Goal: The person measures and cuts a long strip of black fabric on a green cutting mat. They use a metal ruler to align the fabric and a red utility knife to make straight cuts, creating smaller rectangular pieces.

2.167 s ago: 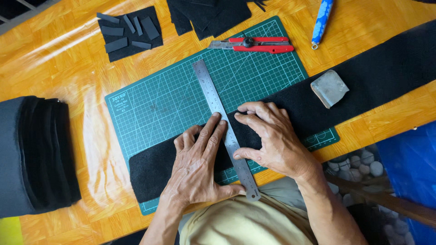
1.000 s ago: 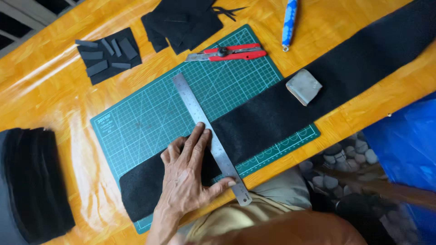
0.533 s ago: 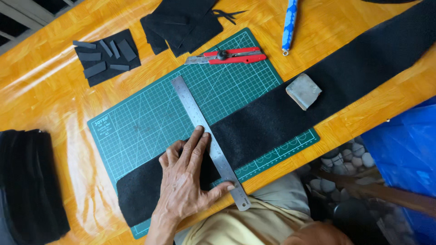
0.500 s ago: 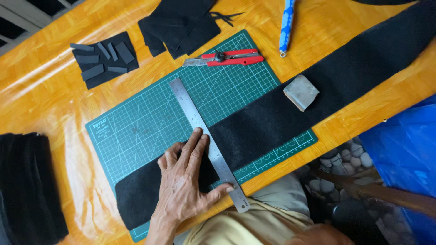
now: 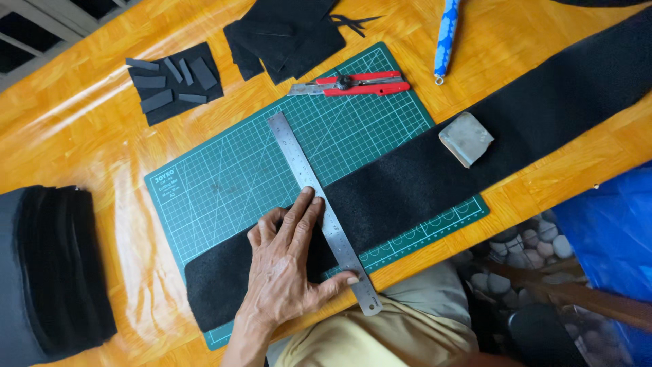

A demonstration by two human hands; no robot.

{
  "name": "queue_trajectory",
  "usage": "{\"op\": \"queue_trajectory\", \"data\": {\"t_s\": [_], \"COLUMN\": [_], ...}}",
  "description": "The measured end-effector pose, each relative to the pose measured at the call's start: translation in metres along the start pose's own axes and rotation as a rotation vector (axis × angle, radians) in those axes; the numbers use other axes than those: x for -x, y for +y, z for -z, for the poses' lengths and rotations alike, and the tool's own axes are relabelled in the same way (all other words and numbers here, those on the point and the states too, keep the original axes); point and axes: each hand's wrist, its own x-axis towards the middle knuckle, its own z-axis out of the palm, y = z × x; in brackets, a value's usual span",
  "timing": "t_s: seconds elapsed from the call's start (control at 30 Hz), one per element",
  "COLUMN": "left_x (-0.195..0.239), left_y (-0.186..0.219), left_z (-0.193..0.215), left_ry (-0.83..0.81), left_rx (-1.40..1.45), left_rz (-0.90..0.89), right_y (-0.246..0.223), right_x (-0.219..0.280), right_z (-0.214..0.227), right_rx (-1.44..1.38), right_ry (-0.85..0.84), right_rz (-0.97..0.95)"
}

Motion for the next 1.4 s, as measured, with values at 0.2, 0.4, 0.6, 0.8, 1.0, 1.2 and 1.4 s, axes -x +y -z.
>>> {"op": "queue_trajectory", "data": {"t_s": [0.2, 0.4, 0.6, 0.8, 1.0, 1.2, 1.4], "left_x": [0.003, 0.0, 0.0, 0.0, 0.0, 0.001, 0.001], "left_y": [-0.006, 0.0, 0.0, 0.0, 0.0, -0.001, 0.0], "left_z": [-0.002, 0.0, 0.0, 0.001, 0.001, 0.0, 0.0], "left_ry": [-0.045, -0.025, -0.023, 0.003, -0.013, -0.03, -0.019], "left_rx": [0.052, -0.021, -0.011, -0.022, -0.016, -0.031, -0.04], "left_rz": [-0.013, 0.009, -0.001, -0.02, -0.009, -0.001, -0.006], "right_y": [0.04, 0.096, 0.114, 0.131, 0.135, 0.138, 0.139], "right_x": [-0.004, -0.024, -0.037, -0.035, -0.035, -0.032, -0.031], "right_z": [0.03, 0.075, 0.071, 0.073, 0.077, 0.078, 0.078], "right_rx": [0.089, 0.747, 0.842, 0.865, 0.8, 0.793, 0.793], "right_ry": [0.018, 0.131, -0.047, -0.089, -0.099, -0.087, -0.084], "right_rz": [0.045, 0.065, 0.162, 0.124, 0.107, 0.121, 0.114]}}
